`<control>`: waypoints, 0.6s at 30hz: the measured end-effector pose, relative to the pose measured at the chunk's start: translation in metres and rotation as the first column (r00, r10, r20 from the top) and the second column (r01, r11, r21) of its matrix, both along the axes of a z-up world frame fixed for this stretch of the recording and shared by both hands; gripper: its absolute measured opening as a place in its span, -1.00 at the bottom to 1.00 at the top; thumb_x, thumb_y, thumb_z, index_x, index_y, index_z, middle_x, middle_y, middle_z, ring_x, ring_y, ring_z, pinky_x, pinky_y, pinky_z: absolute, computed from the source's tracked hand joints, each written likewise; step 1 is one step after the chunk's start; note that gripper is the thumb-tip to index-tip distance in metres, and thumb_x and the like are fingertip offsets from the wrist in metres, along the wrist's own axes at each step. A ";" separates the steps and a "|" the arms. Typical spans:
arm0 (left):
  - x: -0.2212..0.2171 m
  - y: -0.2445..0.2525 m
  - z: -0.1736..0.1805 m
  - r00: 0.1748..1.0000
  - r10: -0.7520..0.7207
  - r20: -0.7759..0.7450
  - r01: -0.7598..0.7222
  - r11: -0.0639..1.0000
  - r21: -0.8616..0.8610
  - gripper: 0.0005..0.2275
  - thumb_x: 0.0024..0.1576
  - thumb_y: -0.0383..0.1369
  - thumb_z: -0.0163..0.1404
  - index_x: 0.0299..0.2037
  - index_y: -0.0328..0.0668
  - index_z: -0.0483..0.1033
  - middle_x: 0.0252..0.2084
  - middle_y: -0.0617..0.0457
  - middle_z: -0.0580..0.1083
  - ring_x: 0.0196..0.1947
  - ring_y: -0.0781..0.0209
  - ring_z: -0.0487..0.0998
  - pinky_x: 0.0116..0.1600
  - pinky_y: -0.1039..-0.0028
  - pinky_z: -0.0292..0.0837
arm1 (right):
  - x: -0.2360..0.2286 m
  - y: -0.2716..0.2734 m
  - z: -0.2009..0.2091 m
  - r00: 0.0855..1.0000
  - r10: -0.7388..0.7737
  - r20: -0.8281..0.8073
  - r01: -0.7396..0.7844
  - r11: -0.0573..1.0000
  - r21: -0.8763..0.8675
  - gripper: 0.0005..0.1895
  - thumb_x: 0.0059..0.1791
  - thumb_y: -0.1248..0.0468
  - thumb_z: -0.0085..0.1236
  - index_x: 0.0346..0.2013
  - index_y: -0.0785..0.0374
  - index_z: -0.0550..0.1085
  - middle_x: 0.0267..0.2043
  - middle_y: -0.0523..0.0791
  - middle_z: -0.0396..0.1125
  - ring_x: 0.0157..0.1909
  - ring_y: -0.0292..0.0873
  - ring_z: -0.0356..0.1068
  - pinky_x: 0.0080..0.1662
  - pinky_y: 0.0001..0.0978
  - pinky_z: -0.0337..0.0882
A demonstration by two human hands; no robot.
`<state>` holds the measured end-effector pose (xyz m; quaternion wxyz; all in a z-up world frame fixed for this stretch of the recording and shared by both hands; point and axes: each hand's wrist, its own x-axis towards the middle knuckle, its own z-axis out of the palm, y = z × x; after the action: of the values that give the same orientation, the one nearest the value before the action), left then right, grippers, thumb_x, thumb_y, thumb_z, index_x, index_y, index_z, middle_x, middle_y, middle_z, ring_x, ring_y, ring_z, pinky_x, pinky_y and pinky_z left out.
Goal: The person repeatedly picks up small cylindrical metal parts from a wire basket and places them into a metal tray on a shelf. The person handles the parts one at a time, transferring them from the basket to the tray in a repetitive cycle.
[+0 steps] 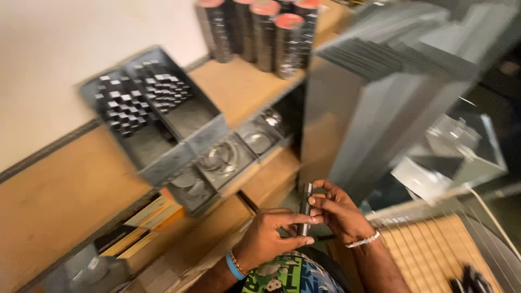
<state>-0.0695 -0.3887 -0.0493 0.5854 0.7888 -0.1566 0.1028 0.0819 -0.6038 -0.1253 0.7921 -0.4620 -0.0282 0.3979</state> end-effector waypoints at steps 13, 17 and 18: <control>0.035 0.165 0.042 0.806 0.570 -0.161 -0.565 0.821 0.082 -0.63 0.17 -0.26 0.44 0.19 -0.05 0.81 -0.09 -0.05 0.81 -0.24 0.18 0.82 -0.17 0.39 0.75 | 0.052 0.135 0.031 0.984 0.087 0.157 -0.077 0.995 -0.069 -0.59 0.17 0.16 0.29 0.25 0.27 0.48 0.10 0.10 0.57 -0.24 -0.01 0.70 -0.30 -0.32 0.65; 0.070 0.231 0.058 0.805 0.593 -0.019 -0.575 0.788 0.221 -0.71 0.31 -0.44 0.33 0.23 -0.27 0.76 -0.19 -0.31 0.77 -0.18 -0.31 0.85 -0.10 0.05 0.76 | 0.079 0.170 0.024 0.969 0.133 0.206 -0.109 0.986 -0.127 -0.54 0.15 0.09 0.36 0.21 0.33 0.52 -0.04 -0.06 0.52 -0.22 -0.09 0.71 -0.22 -0.35 0.72; 0.084 0.247 0.053 0.797 0.604 -0.010 -0.587 0.778 0.224 -0.71 0.31 -0.44 0.33 0.23 -0.27 0.76 -0.19 -0.31 0.77 -0.18 -0.31 0.85 -0.10 0.05 0.76 | 0.087 0.176 0.030 0.967 0.145 0.212 -0.121 0.985 -0.119 -0.54 0.15 0.09 0.36 0.21 0.33 0.52 -0.04 -0.06 0.52 -0.22 -0.09 0.71 -0.22 -0.35 0.72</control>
<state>0.0148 -0.1414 0.0040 0.4421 0.8585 0.1149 0.2332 0.1693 -0.4277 -0.0955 0.7301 -0.5414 -0.1254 0.3976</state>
